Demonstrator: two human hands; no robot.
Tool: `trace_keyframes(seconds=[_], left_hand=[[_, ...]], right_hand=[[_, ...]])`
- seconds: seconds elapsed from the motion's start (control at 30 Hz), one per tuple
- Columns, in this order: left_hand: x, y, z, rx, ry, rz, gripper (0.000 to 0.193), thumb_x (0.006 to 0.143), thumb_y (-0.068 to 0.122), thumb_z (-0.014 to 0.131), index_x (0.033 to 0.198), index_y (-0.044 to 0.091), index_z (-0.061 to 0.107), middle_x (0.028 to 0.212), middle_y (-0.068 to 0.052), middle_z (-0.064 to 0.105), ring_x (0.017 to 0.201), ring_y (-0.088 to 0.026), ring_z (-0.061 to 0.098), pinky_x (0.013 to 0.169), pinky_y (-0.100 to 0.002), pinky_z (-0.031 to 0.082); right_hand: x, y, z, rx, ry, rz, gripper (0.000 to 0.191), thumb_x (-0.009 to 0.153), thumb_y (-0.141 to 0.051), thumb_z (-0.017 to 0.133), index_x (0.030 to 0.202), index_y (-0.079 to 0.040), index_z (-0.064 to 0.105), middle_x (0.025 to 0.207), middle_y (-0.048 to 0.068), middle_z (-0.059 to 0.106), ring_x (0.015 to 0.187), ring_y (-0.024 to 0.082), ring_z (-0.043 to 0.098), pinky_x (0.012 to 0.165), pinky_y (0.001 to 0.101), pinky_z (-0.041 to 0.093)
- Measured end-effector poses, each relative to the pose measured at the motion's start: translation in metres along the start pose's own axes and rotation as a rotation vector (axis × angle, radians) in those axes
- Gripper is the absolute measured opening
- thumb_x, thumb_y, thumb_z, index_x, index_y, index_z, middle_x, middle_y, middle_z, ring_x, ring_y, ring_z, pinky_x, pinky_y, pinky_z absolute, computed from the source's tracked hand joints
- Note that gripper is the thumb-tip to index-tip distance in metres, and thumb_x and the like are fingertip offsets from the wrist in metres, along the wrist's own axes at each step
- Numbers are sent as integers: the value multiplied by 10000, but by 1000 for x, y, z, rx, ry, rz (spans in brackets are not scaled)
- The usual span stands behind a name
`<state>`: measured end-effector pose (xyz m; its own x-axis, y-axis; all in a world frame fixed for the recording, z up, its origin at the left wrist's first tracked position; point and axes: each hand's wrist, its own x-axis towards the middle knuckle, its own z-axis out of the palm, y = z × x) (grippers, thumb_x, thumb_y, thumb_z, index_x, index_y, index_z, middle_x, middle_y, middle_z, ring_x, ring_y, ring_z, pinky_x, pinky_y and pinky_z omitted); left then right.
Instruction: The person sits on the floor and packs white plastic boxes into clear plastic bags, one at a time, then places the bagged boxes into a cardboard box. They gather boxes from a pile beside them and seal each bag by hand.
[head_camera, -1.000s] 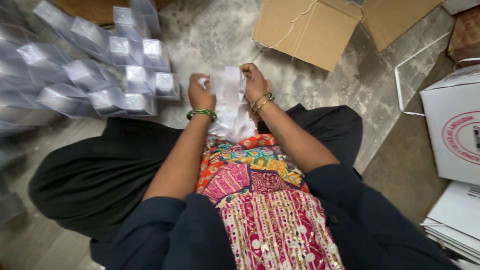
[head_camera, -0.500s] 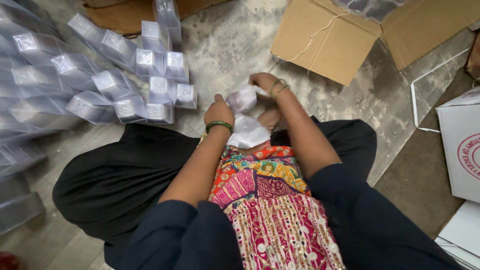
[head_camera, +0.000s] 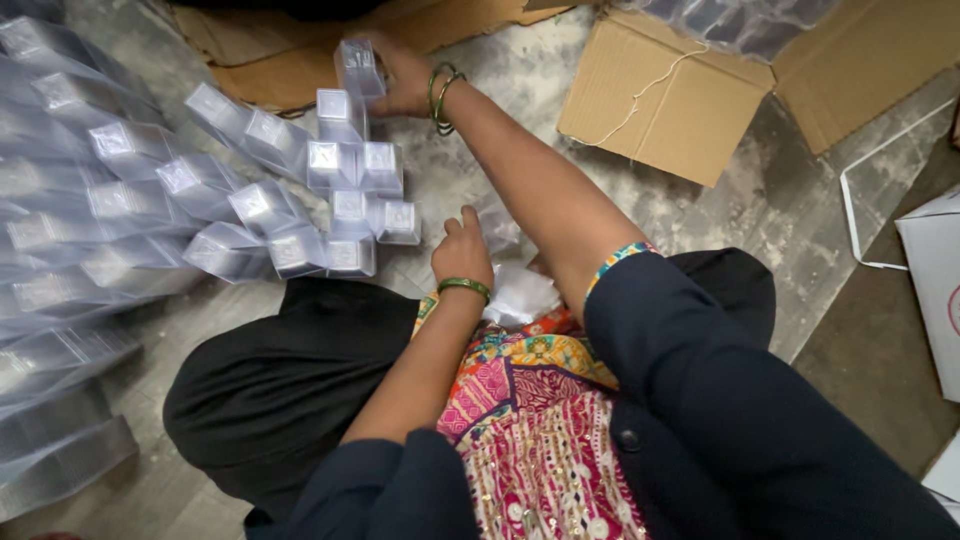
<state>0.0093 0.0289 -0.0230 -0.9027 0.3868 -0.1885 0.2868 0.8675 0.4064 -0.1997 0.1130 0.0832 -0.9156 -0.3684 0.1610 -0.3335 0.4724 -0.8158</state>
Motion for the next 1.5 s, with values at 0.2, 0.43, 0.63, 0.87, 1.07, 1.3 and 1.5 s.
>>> trace_keyframes(seconds=[0.2,0.43,0.63,0.87,1.07,1.3,1.5], left_hand=[[-16,2,-42,-236,-197,25,933,696,357,878,1475,182,396,1100,-173,640,890,-380,696,706,-481,556],[-1,6,-25,-400,-126,76,778,678,386,892,1357,229,546,1081,-148,727,982,-367,698,798,-489,548],[11,-9,-7,-356,-217,87,798,666,404,890,1364,220,548,1077,-167,741,1009,-378,700,825,-488,552],[17,-18,1,-240,-248,47,855,675,450,879,1418,222,523,1085,-175,736,1015,-376,700,842,-486,549],[28,-25,16,-239,-195,5,890,684,437,881,1457,222,496,1129,-173,727,1047,-370,695,858,-484,546],[18,-12,-2,-252,-120,3,749,712,336,881,1351,167,529,1101,-185,717,1022,-385,688,831,-499,542],[-35,1,-64,-485,29,51,428,877,276,813,1231,118,632,870,-177,697,803,-331,680,733,-439,526]], right_hand=[[-55,26,-45,-182,-169,125,878,768,-239,955,1496,-80,490,1416,134,597,1209,264,610,1016,398,537],[-216,35,-54,288,59,476,848,741,-189,917,1466,-105,486,1424,60,568,1283,184,599,1034,376,564],[-243,68,-12,222,244,432,776,700,-180,966,1350,-59,559,1243,77,702,1160,189,677,1004,368,563],[-232,54,-13,-53,461,301,721,664,-159,964,1274,-43,596,1143,77,737,1104,191,728,983,351,584],[-273,3,-69,91,298,462,489,770,-239,977,1157,-57,740,1156,56,776,1078,203,745,988,362,612],[-266,7,-9,102,164,364,808,691,-198,961,1366,-63,539,1277,73,691,1213,193,647,1061,365,514],[-284,20,-15,200,145,415,959,715,-160,943,1488,-55,384,1417,87,548,1316,237,522,1037,394,470]])
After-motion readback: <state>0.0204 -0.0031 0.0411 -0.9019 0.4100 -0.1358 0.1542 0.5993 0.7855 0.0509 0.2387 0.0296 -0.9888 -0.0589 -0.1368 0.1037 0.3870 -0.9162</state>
